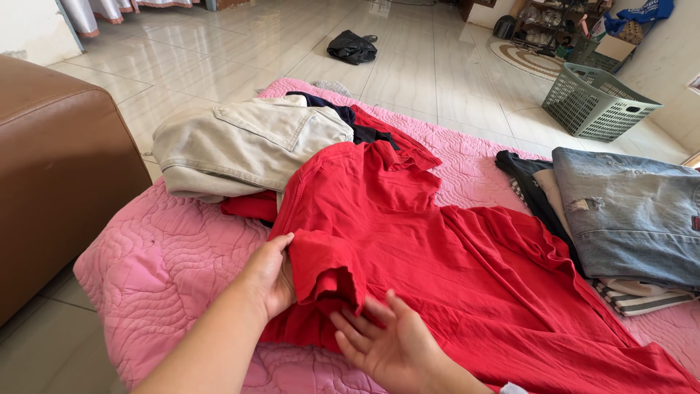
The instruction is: Folding a red shirt on a pink blanket.
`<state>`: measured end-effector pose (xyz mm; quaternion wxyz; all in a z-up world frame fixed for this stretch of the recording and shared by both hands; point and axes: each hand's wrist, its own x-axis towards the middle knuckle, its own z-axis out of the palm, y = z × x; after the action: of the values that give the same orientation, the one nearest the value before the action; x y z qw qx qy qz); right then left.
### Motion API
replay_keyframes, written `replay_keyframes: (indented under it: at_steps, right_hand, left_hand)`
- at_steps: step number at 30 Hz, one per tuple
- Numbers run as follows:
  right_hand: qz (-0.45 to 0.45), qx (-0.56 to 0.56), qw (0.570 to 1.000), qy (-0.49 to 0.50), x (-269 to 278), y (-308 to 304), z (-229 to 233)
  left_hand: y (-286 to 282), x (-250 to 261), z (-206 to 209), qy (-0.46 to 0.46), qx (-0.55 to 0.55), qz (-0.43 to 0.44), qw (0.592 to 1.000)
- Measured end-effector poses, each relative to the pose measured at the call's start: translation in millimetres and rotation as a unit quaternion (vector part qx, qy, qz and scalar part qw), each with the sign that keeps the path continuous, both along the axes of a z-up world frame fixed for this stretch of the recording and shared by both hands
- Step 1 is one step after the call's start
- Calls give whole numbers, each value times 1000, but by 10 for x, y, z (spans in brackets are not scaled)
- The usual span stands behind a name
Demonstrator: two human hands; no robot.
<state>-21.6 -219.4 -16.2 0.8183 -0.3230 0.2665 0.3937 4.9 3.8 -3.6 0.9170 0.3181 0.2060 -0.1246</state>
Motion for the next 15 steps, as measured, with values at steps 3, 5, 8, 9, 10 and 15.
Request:
replay_keyframes:
  at_steps: [3,5,8,9,10,15]
  right_hand:
    - [-38,4,994,107,63,-33,-127]
    - [-36,5,987,157,38,12,-49]
    - [72,3,987,141,-52,183,241]
    - [99,-6,988,121,-99,254,359]
    - [127,-14,987,100,-147,327,477]
    - [-49,15,994,99,148,71,-198]
  left_hand:
    - [-8,32,-37,-3,1,-13,1000]
    - [-13,69,-115,-10,9,-25,1000]
    - [-2,107,-183,-24,-14,-39,999]
    - [-4,84,-154,-20,-21,-33,999]
    - [-3,59,-124,-15,-27,-26,999]
    - [35,-102,167,34,45,-66,996]
